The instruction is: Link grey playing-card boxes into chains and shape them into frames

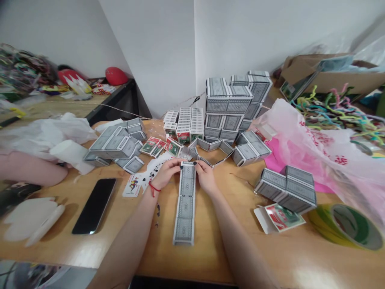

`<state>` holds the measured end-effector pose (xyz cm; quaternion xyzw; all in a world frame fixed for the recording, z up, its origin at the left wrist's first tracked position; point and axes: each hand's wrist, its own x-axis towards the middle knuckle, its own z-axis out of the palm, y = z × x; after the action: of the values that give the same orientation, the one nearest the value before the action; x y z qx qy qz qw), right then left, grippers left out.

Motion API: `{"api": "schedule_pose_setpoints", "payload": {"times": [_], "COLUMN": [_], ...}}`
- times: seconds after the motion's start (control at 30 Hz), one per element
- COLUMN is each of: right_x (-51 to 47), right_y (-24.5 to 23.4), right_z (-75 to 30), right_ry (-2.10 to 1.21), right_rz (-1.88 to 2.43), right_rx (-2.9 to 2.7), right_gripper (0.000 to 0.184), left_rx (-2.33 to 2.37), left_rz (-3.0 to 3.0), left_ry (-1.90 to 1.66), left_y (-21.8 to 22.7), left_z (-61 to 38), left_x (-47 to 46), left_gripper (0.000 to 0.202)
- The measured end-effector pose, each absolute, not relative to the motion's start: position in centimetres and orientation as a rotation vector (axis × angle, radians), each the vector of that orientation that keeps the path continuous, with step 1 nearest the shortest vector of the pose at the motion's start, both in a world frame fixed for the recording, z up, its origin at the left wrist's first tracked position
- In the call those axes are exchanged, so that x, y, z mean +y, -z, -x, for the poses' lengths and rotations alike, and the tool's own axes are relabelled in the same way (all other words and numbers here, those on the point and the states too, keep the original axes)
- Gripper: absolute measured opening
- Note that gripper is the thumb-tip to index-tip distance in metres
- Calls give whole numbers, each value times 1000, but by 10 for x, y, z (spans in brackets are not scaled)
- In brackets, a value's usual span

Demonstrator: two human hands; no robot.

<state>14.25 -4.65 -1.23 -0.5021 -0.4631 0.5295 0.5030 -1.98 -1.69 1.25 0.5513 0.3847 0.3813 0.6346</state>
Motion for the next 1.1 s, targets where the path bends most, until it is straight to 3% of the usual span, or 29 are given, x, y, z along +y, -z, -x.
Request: {"api": "schedule_pose_setpoints", "payload": {"times": [0.27,0.47,0.73,0.97,1.1], "right_x": [-47,-51,-60,-55,-54], "right_y": [9,2,-10,-11,-9], "right_z": [-139,-141,-136,-136,-138], "right_ry": [-1262,-1396,-2018,-1860,-1979], "right_rz": [1180,1115,740,885,740], "right_rx": [-1080,-1121,-855,-832,-746], "right_gripper": [30,25,38,31,38], "left_rx": [1016,1048,900,693,654], "left_rz": [-1354,-1037,-672,-504,-476], "left_ry": [-996,-1204,-1552,-1494,-1511], "left_y": [-1,7,4,1,2], "left_z": [14,12,15,24,27], "left_x": [-14,-11,-5,-5,-3], "left_gripper": [24,24,23,21,21]}}
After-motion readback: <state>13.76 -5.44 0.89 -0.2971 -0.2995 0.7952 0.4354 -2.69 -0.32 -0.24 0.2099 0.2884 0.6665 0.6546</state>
